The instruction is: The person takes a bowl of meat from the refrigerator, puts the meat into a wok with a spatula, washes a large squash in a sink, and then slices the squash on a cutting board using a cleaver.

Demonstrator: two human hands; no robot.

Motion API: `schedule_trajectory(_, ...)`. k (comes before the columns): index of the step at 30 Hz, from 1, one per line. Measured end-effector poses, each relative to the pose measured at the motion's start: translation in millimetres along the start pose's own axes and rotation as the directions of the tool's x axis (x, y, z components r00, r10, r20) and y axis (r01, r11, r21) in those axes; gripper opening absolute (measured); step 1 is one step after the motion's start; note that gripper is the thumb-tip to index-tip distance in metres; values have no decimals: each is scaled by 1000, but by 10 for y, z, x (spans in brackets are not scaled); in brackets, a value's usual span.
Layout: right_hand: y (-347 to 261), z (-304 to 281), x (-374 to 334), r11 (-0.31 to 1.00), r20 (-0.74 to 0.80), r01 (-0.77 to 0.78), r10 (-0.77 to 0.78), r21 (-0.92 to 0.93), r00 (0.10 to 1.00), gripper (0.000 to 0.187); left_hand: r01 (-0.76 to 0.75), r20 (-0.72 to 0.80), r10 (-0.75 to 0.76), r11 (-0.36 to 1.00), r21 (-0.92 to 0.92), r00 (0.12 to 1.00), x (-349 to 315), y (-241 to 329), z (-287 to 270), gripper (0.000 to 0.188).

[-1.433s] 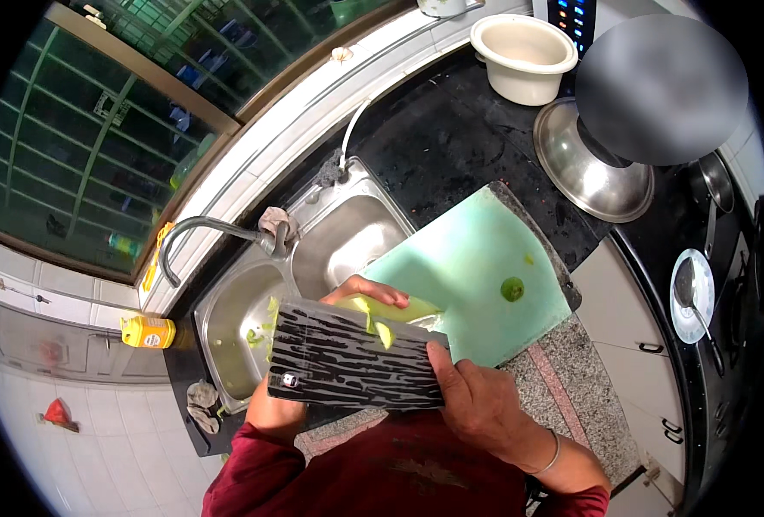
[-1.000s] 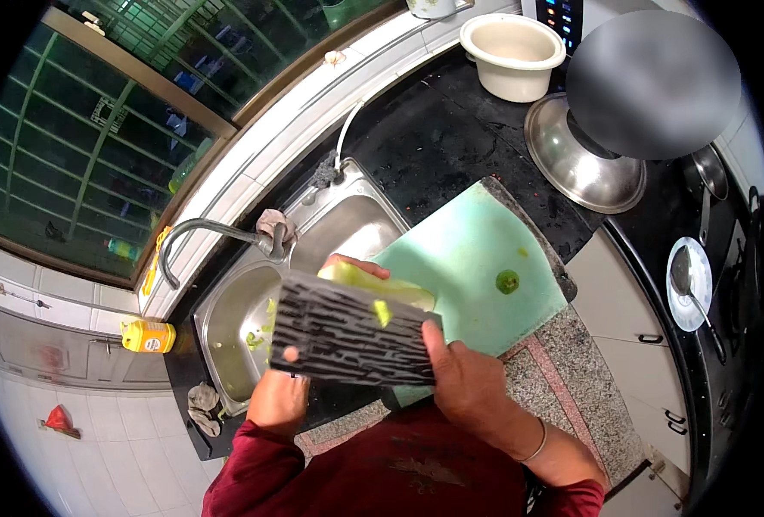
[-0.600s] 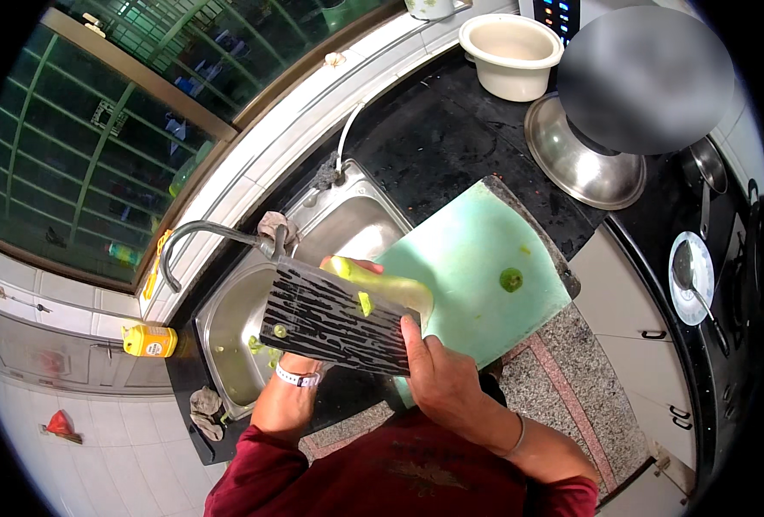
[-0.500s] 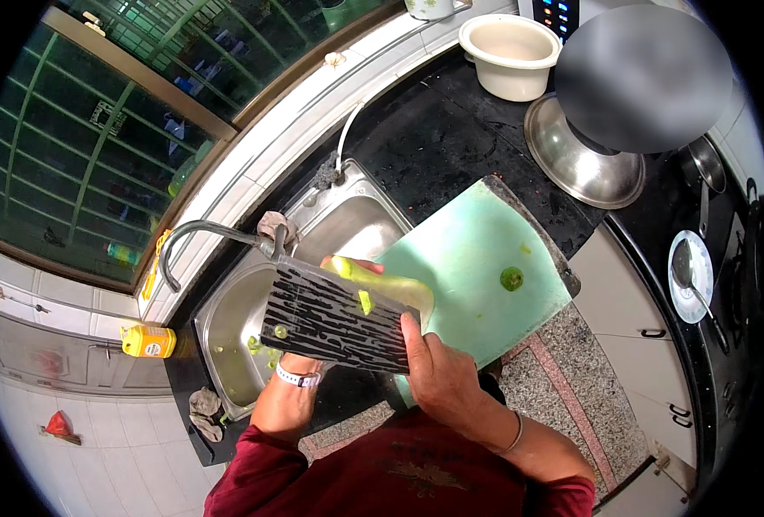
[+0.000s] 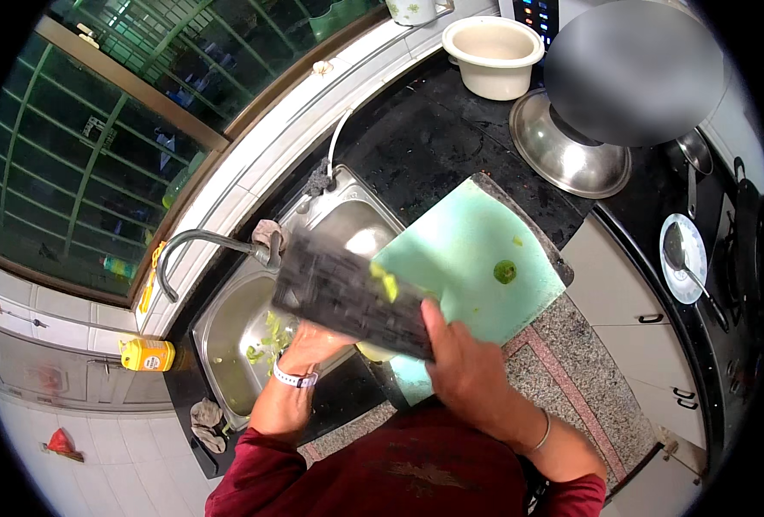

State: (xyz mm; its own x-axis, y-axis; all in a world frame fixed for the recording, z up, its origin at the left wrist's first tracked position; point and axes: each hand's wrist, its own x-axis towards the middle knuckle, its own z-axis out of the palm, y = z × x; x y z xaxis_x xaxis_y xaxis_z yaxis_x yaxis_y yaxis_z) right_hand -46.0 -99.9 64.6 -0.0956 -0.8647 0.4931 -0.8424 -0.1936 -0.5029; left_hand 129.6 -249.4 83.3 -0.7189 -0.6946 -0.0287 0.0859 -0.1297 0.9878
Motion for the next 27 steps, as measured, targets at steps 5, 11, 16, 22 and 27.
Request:
schedule_trajectory(5, -129, 144, -215, 995, 30, 16, -19, 94, 999, 58, -41, -42, 51, 977, 207, 998, 54, -46, -39, 41)
schedule_trajectory(11, -202, 156, -172, 998, 54, -7, 4, 65, 999, 57, -43, -51, 40, 997, -58, 998, 13, -150, -136, 42)
schedule_trajectory(16, -194, 288, -139, 997, 7, -10, 10, 81, 1000, 54, -18, -70, 8, 989, -145, 998, -42, -229, -199, 43)
schedule_trajectory(22, 122, 460, 56, 992, -100, -126, 127, 17, 987, 53, -19, -73, 66, 856, 516, 995, -131, 62, 208, 52)
schedule_trajectory(27, 308, 153, 35, 972, -87, -227, 231, 59, 969, 54, 0, -170, 64, 936, 351, 983, -64, -12, 58, 47)
